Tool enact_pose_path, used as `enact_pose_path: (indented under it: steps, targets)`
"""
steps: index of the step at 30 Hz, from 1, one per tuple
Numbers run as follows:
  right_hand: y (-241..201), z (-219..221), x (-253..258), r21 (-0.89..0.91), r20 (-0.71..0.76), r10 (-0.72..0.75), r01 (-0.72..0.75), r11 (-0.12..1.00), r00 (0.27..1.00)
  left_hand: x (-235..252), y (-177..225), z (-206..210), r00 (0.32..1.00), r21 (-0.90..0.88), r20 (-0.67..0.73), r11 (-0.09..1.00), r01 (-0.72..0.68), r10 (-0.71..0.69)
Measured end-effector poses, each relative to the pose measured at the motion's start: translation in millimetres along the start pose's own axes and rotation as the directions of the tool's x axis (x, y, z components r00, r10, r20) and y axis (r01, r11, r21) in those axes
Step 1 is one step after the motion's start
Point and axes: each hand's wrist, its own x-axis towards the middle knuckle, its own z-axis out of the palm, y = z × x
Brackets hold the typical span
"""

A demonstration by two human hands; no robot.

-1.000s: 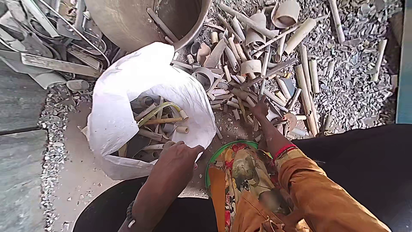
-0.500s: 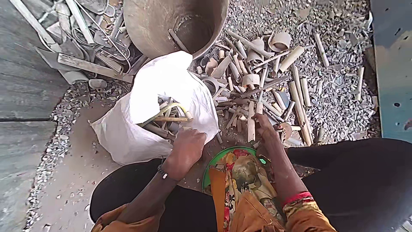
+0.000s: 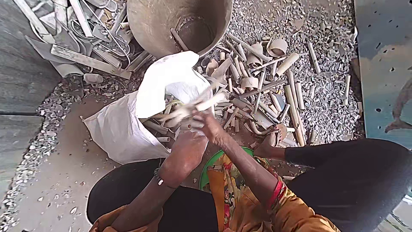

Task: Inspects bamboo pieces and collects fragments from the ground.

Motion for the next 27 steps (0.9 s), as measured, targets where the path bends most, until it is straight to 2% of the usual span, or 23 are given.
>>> enact_pose_path:
  steps: [1, 2, 3, 4, 7, 9, 10, 12, 14, 16, 18, 23, 25, 27]
  targets:
    - [5, 7, -6, -0.088, 0.193, 0.129, -0.114, 0.990, 0.973, -2, -1, 0, 1.000, -0.012, -0.018, 1.000, -0.008, 0.007]
    - [11, 11, -7, -0.164, 0.313, 0.194, -0.148, 0.975, 0.930, -3, -3, -1, 0.999, -0.027, -0.035, 1.000, -0.012, 0.011]
    - [16, 8, -7, -0.211, 0.368, 0.194, -0.121, 0.970, 0.909, -4, -3, -2, 0.999, -0.046, -0.048, 0.999, -0.013, 0.010]
    - [18, 2, -5, -0.246, 0.349, 0.147, -0.061, 0.967, 0.925, -5, -3, -3, 0.999, -0.069, -0.052, 0.998, -0.015, 0.012]
    - [13, -38, 13, -0.327, 0.119, -0.079, 0.114, 0.938, 0.990, -4, -2, -3, 1.000, -0.061, -0.011, 0.998, -0.027, 0.026]
    - [4, -78, 38, -0.450, -0.075, -0.170, 0.119, 0.885, 0.983, -3, -3, -6, 0.999, -0.014, 0.007, 0.999, -0.042, 0.042]
    - [3, -99, 53, -0.547, -0.179, -0.188, 0.061, 0.835, 0.966, -2, -5, -6, 0.999, -0.010, -0.005, 0.999, -0.049, 0.049]
    - [5, -138, 81, -0.767, -0.308, -0.191, -0.124, 0.629, 0.932, 0, -8, -8, 0.998, -0.022, -0.015, 0.998, -0.058, 0.058]
    - [17, -165, 109, -0.912, -0.305, -0.182, -0.231, 0.338, 0.935, 2, -12, -11, 0.998, -0.008, 0.006, 0.998, -0.057, 0.057]
    - [34, -183, 137, -0.974, -0.222, -0.225, -0.209, 0.083, 0.949, 5, -13, -10, 0.998, 0.014, -0.017, 0.998, -0.061, 0.062]
    - [41, -188, 159, -0.979, -0.183, -0.251, -0.198, -0.039, 0.951, 7, -12, -6, 0.994, 0.025, -0.071, 0.996, -0.081, 0.083]
    - [49, -183, 202, -0.919, -0.358, -0.202, -0.383, -0.096, 0.911, 18, -12, -8, 0.992, 0.044, -0.089, 0.995, -0.089, 0.093]
    - [54, -179, 201, -0.914, -0.372, -0.208, -0.396, -0.089, 0.905, 23, -14, -9, 0.989, 0.057, -0.115, 0.994, -0.091, 0.097]
    - [63, -180, 189, -0.936, -0.330, -0.233, -0.348, -0.042, 0.915, 26, -16, -12, 0.990, 0.079, -0.105, 0.994, -0.081, 0.089]
